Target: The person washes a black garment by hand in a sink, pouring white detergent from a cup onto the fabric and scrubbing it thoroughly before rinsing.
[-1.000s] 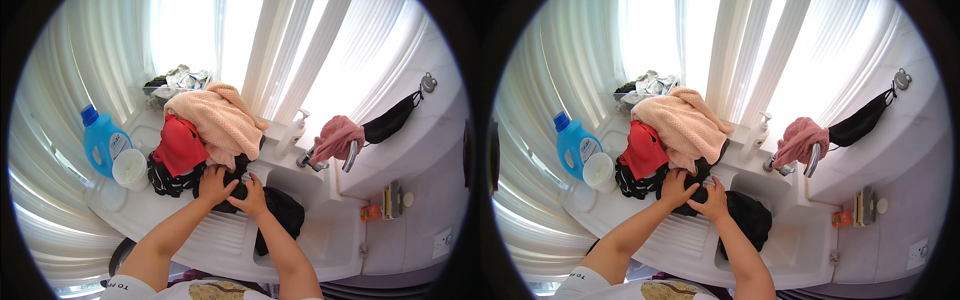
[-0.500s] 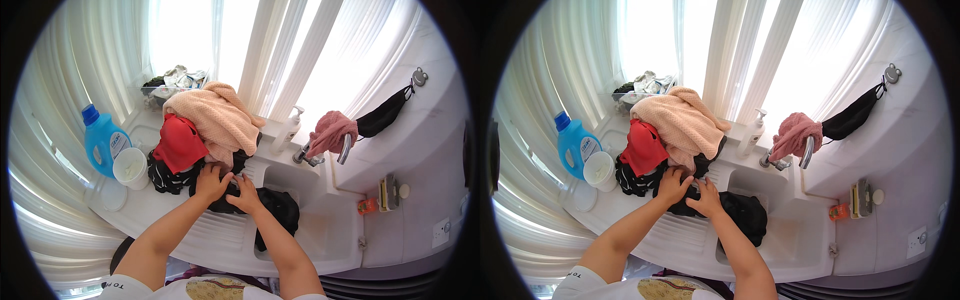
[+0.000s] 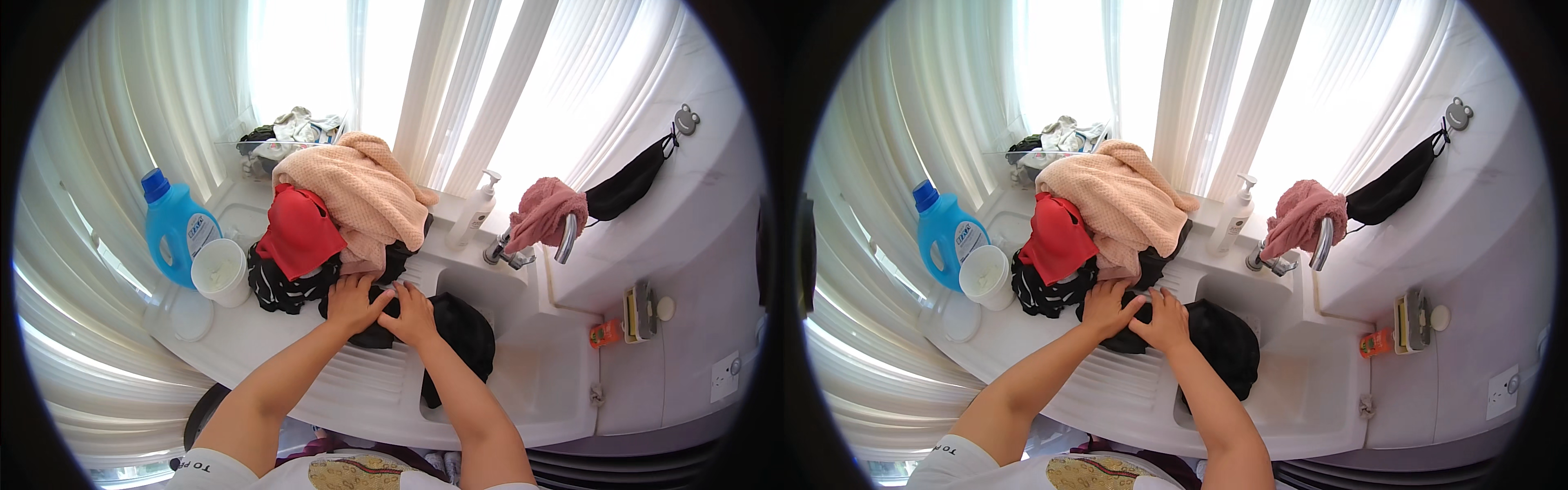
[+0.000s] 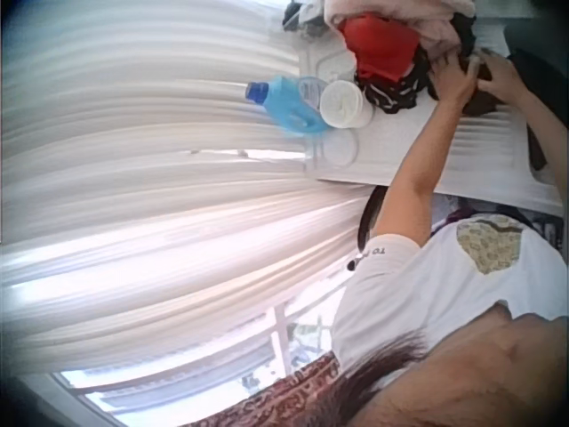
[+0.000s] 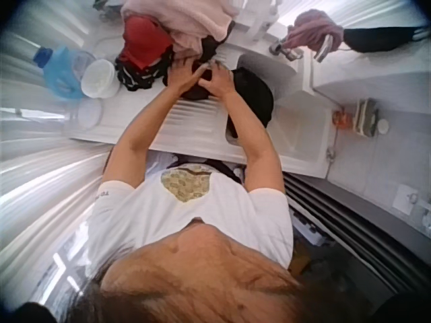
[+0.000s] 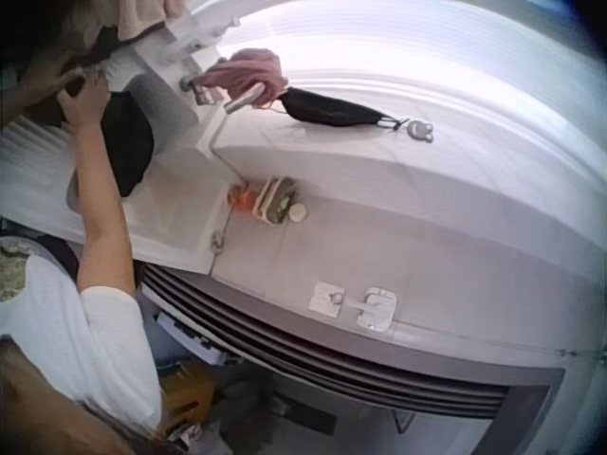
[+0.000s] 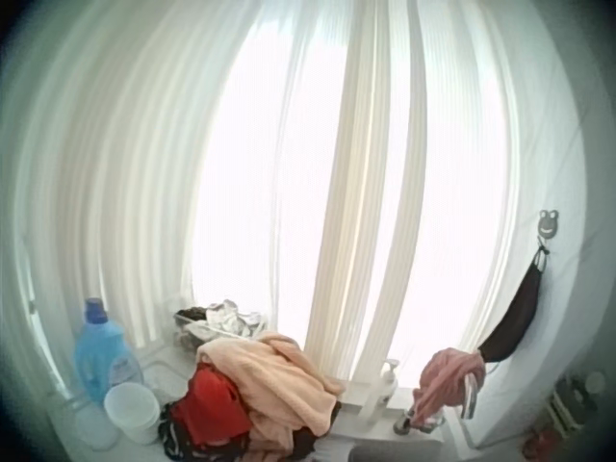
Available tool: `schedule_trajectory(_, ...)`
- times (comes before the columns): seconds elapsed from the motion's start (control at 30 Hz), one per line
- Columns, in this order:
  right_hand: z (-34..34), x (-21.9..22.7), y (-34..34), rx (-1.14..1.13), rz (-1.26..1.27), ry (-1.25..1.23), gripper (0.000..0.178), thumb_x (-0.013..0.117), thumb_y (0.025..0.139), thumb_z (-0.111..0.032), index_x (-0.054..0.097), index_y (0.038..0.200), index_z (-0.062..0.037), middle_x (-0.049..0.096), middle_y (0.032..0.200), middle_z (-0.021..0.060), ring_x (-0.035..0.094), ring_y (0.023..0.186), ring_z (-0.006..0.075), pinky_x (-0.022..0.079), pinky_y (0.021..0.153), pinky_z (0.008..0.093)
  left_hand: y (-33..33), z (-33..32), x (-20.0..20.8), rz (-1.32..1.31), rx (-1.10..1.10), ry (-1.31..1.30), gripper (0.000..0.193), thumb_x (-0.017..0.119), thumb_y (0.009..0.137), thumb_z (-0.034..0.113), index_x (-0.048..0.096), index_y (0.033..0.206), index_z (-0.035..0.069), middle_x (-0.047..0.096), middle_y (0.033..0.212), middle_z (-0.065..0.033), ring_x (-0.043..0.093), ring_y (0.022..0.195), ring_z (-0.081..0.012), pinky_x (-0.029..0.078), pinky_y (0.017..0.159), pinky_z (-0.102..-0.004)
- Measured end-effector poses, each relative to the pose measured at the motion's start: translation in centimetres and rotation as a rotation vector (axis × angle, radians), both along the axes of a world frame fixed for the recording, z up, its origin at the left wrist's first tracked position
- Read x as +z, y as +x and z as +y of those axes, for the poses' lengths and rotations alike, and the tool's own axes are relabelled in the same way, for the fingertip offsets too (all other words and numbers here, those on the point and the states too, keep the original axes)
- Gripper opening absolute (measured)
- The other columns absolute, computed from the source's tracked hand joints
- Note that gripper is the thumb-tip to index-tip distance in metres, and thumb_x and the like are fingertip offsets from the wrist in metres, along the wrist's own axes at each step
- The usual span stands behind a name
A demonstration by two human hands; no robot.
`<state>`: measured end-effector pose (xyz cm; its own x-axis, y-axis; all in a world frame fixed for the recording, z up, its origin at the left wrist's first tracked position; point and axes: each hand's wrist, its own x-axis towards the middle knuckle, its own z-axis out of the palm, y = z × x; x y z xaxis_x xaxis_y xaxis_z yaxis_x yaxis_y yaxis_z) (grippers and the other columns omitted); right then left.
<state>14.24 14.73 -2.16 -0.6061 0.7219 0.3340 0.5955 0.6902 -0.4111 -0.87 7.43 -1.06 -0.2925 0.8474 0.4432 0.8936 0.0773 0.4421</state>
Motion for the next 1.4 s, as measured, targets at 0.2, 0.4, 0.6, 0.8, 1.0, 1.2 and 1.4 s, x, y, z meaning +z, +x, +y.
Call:
schedule_trajectory(0.2,-12.1,1.7,6.1,0.342,0.028,0.096,0.101,0.082,0.052,-0.053,0.052,0.138,-0.0082,0.054,0.091,0.0069,0.056,0.087,0.0240,0.040,0.079,0.0378,2.0,-12.2,1.0,-0.026,-0.562,0.213,0.042,0.076,0.075,0.047,0.051,0.070,0.013,0.051,0.072,-0.0048,0.050,0.068,-0.0235,0.033,0.068,-0.0384)
schedule_trajectory(0.4,-2.4,1.8,1.4,0.296,0.089,0.138,0.069,0.084,0.051,-0.052,0.061,0.096,-0.0046,0.056,0.086,0.0083,0.056,0.079,0.0287,0.042,0.071,0.0398,0.6,-2.2,0.3,-0.076,-0.085,0.129,0.034,0.070,0.083,0.042,0.061,0.086,0.010,0.060,0.089,-0.0082,0.054,0.088,-0.0306,0.038,0.076,-0.0439)
schedule_trajectory(0.6,-8.1,3.3,5.9,0.321,0.077,0.103,0.112,0.075,0.059,-0.072,0.045,0.141,-0.0017,0.052,0.097,0.0109,0.053,0.093,0.0272,0.037,0.083,0.0408,0.8,-7.2,2.2,-0.067,-0.397,0.031,0.048,0.065,0.082,0.056,0.067,0.094,0.009,0.062,0.102,-0.0101,0.053,0.100,-0.0330,0.038,0.087,-0.0474)
schedule_trajectory(0.8,-7.8,0.7,3.7,0.314,0.152,0.267,0.074,0.076,0.058,-0.067,0.065,0.094,-0.0034,0.054,0.075,0.0072,0.056,0.069,0.0250,0.041,0.065,0.0374,1.8,-6.4,-0.1,-0.034,-0.332,0.129,0.032,0.068,0.081,0.038,0.059,0.070,0.010,0.055,0.070,-0.0087,0.053,0.068,-0.0308,0.038,0.064,-0.0420)
schedule_trajectory(1.0,-5.6,1.4,2.9,0.178,0.086,0.216,0.081,0.073,0.063,-0.069,0.064,0.110,-0.0032,0.057,0.082,0.0101,0.059,0.078,0.0294,0.046,0.073,0.0393,1.2,-3.3,-1.1,0.032,-0.005,0.126,0.054,0.072,0.078,0.050,0.061,0.112,0.009,0.060,0.111,-0.0104,0.052,0.107,-0.0339,0.037,0.092,-0.0471)
schedule_trajectory(1.2,-8.7,2.3,9.8,0.174,-0.140,-0.160,0.076,0.083,0.066,-0.050,0.061,0.123,-0.0063,0.067,0.095,0.0151,0.065,0.088,0.0334,0.052,0.079,0.0421,1.0,-10.7,1.3,-0.018,-0.486,0.037,0.070,0.081,0.066,0.051,0.058,0.116,0.007,0.056,0.117,-0.0139,0.052,0.111,-0.0345,0.042,0.094,-0.0466)
schedule_trajectory(1.4,-7.8,7.3,17.6,0.011,0.267,-0.755,0.038,0.081,0.071,-0.016,0.071,0.103,-0.0005,0.072,0.089,0.0111,0.068,0.081,0.0213,0.052,0.077,0.0319,5.3,-10.1,1.4,-0.513,-0.500,-0.042,0.034,0.076,0.074,0.010,0.060,0.104,0.007,0.064,0.096,-0.0092,0.062,0.092,-0.0251,0.050,0.083,-0.0346)
